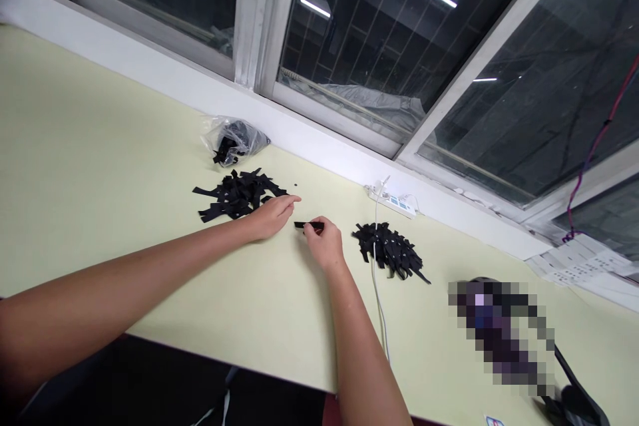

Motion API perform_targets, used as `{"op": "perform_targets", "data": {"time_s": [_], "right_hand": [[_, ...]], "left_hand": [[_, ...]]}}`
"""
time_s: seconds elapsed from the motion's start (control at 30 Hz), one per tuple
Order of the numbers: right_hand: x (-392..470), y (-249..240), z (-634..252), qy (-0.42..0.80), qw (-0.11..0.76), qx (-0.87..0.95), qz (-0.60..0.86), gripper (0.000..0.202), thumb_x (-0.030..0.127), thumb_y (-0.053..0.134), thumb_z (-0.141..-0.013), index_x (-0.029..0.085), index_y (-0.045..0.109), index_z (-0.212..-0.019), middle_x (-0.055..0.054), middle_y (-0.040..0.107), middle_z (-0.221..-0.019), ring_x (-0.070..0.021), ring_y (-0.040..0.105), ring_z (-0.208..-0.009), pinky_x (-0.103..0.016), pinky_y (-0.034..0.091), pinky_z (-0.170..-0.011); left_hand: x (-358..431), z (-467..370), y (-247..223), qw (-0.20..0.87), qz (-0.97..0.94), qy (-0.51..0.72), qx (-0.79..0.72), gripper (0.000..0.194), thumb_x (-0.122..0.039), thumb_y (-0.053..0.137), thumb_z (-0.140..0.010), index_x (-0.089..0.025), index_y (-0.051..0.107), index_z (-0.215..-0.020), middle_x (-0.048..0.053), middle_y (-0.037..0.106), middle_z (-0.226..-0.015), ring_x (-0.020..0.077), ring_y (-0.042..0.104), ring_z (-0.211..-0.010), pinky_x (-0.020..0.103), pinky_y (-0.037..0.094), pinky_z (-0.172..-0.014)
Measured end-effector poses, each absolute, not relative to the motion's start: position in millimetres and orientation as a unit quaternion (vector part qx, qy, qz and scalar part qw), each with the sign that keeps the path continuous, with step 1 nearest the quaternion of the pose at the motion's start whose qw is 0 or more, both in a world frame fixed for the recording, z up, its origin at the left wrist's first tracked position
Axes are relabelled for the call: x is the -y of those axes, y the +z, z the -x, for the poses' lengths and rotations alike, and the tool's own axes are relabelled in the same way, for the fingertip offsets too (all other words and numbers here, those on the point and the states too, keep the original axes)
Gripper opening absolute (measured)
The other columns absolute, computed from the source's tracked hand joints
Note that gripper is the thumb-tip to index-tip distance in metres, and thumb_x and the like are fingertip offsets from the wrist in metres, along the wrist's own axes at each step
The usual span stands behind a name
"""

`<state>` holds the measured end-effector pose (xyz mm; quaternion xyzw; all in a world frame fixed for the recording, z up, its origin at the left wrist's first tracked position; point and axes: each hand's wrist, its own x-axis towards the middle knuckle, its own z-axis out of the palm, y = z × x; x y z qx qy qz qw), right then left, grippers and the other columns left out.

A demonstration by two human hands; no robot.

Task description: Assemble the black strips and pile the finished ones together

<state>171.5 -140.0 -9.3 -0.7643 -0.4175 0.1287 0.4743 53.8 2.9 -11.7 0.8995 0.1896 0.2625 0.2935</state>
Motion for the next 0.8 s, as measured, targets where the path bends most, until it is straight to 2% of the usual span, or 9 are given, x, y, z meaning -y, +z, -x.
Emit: {"op": "perform_targets", "data": {"time_s": [0.07,0.2,0.37,0.5,0.6,0.7,0.8], "right_hand": [[139.0,-9.4,-173.8,0.153,0.519,0.39,0.745,0.024,0.043,0.064,-0.074,0.019,0.064,-0.079,0.0,0.065,-0.068,-0.0158,0.059,-0.062,-0.027,0.044,-0.06],[137.7,-7.2,-176.1,0.198,0.587,0.318,0.718,0.03,0.045,0.07,-0.069,0.019,0.064,-0.083,0.0,0.062,-0.066,-0.0159,0.06,-0.063,-0.024,0.042,-0.052],[139.6,-0.8,-173.0,0.266,0.634,0.254,0.68,0.035,0.041,0.075,-0.063,0.019,0.066,-0.088,-0.005,0.07,-0.089,-0.0155,0.063,-0.068,-0.023,0.044,-0.05],[140.2,1.4,-171.1,0.286,0.645,0.236,0.668,0.03,0.039,0.073,-0.065,0.019,0.066,-0.087,-0.005,0.071,-0.093,-0.0146,0.063,-0.068,-0.022,0.044,-0.05],[139.8,1.8,-171.2,0.288,0.651,0.233,0.663,0.027,0.037,0.072,-0.066,0.019,0.065,-0.085,-0.005,0.071,-0.091,-0.0138,0.062,-0.066,-0.022,0.043,-0.049],[139.5,2.0,-171.7,0.287,0.652,0.23,0.663,0.027,0.037,0.071,-0.067,0.019,0.065,-0.085,-0.005,0.071,-0.092,-0.0135,0.062,-0.066,-0.022,0.043,-0.05],[139.0,0.7,-172.4,0.284,0.647,0.236,0.667,0.028,0.037,0.071,-0.067,0.019,0.065,-0.087,-0.005,0.071,-0.092,-0.014,0.063,-0.067,-0.022,0.043,-0.051]], "left_hand": [[-3.9,-55.2,-14.3,0.289,-0.906,0.256,-0.175,0.045,-0.025,0.031,-0.097,-0.009,0.053,-0.133,0.016,0.062,-0.129,0.0247,0.056,-0.122,0.037,0.042,-0.105],[-5.1,-57.1,-18.4,0.287,-0.918,0.236,-0.138,0.045,-0.015,0.035,-0.092,-0.012,0.053,-0.133,0.009,0.07,-0.103,0.0205,0.063,-0.099,0.032,0.047,-0.093],[-3.3,-57.9,-21.1,0.302,-0.914,0.243,-0.119,0.044,-0.01,0.039,-0.089,-0.015,0.055,-0.129,0.008,0.068,-0.104,0.0173,0.062,-0.087,0.028,0.048,-0.083],[-1.7,-57.2,-18.8,0.327,-0.909,0.236,-0.104,0.039,-0.014,0.037,-0.093,-0.016,0.057,-0.127,0.006,0.068,-0.097,0.0138,0.058,-0.068,0.027,0.046,-0.068],[-0.9,-56.3,-13.7,0.326,-0.904,0.257,-0.103,0.038,-0.017,0.034,-0.096,-0.015,0.06,-0.124,0.006,0.067,-0.095,0.0143,0.058,-0.07,0.028,0.047,-0.072],[1.2,-55.2,-8.1,0.321,-0.888,0.317,-0.087,0.036,-0.023,0.037,-0.098,-0.017,0.064,-0.121,0.008,0.065,-0.102,0.0167,0.06,-0.088,0.03,0.047,-0.084],[5.6,-54.1,-4.3,0.331,-0.874,0.347,-0.081,0.034,-0.028,0.041,-0.097,-0.018,0.067,-0.118,0.008,0.061,-0.108,0.0183,0.06,-0.098,0.031,0.047,-0.089]]}}
